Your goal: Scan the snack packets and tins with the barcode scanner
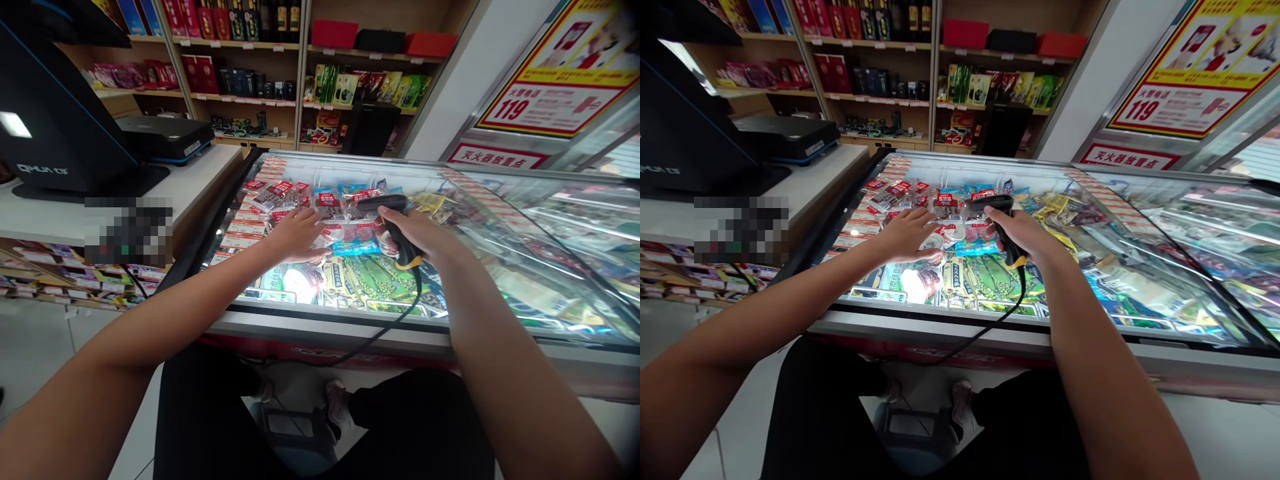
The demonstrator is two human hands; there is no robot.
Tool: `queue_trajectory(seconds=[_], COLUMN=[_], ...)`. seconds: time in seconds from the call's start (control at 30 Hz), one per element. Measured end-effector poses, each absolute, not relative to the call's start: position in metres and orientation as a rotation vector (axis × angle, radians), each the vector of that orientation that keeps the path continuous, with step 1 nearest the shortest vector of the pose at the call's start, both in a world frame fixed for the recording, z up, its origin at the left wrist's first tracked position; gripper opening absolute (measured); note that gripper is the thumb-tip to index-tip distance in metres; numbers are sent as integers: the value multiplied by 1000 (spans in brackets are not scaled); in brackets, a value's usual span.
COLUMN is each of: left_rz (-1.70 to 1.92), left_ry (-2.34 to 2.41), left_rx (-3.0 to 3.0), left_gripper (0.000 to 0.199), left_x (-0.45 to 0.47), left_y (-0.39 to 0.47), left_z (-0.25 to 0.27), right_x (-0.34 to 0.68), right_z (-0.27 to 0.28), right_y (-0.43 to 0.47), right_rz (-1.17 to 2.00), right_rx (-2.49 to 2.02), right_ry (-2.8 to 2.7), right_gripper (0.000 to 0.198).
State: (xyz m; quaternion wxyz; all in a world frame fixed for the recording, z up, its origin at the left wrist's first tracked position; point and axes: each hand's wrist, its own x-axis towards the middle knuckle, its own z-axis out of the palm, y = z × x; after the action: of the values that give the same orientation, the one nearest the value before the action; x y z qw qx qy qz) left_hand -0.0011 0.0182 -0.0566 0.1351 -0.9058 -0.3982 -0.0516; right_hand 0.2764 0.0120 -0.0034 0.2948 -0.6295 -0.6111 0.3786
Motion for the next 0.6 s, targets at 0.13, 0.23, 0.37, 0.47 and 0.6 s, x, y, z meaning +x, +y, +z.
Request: queue_trajectory(seconds=[0.13,0.23,0.37,0.47,0.6], left_rz=[-171,-175,-188,-136,-20], left_ry=[-1193,-1188,-1083,-949,-918], left_rx=[-2589,-2597,-2751,-2898,-2935], left_gripper=[78,77,76,78,86], left_x=[-9,-14,-7,7,23], left_y=[22,26,24,18,14], left_z=[-57,-57,-55,-54,-61], right_x=[275,271,264,259,258], right_z=[-2,-5,-13,-15,-12], right_y=[25,35,35,29,23], right_rz=[635,506,646,822,1080], right_rx=[-1884,-1888,-1765,-1685,-1584], right_ry=[-1637,-1835,-1976,-1904,-1560], right_gripper=[40,40,42,43,34])
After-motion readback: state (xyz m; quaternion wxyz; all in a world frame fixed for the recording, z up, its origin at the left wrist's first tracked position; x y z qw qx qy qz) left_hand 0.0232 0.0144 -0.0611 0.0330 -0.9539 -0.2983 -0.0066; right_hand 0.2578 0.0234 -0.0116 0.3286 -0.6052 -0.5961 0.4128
